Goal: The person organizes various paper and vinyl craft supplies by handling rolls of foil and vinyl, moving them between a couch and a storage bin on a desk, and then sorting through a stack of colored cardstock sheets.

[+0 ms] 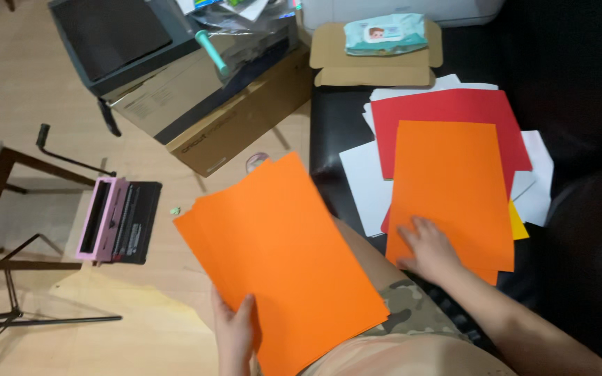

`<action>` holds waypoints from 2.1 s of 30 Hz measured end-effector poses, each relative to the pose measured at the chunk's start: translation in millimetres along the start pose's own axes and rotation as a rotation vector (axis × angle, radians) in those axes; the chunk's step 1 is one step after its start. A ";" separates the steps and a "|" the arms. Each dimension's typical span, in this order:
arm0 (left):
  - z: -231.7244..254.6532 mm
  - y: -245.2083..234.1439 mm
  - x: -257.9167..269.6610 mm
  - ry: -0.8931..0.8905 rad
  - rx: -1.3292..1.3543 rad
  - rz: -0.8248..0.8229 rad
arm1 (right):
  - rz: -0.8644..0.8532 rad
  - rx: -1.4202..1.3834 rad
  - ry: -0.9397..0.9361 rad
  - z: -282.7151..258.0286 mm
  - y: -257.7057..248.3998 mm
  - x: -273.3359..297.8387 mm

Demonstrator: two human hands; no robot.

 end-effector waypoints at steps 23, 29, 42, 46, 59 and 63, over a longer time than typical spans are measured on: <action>-4.0 10.3 8.5 0.012 -0.192 -0.075 | 0.125 0.297 -0.131 10.4 -12.2 3.6; -8.3 8.1 6.8 0.029 -0.091 -0.142 | 0.299 0.216 -0.151 20.7 5.4 -0.4; -15.6 11.1 9.2 -0.055 0.138 -0.151 | 0.183 -0.991 0.457 34.8 -59.4 6.6; -14.6 10.3 11.7 -0.056 0.139 -0.143 | 0.074 -0.982 0.401 20.9 -72.8 9.9; -22.7 1.1 8.8 -0.029 0.129 -0.147 | 0.349 -0.562 0.210 35.6 -49.6 9.2; -38.0 -3.2 0.9 -0.003 0.155 -0.130 | 0.464 -0.560 0.083 -11.7 -85.8 36.3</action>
Point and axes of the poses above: each hand's wrist, its own x-axis away from the middle knuckle, its own y-axis out of the palm, z = x × y, the point moved 5 cm from there along -x, towards the middle knuckle, and after that the axes turned 2 degrees about -y, right-handed, at the moved point
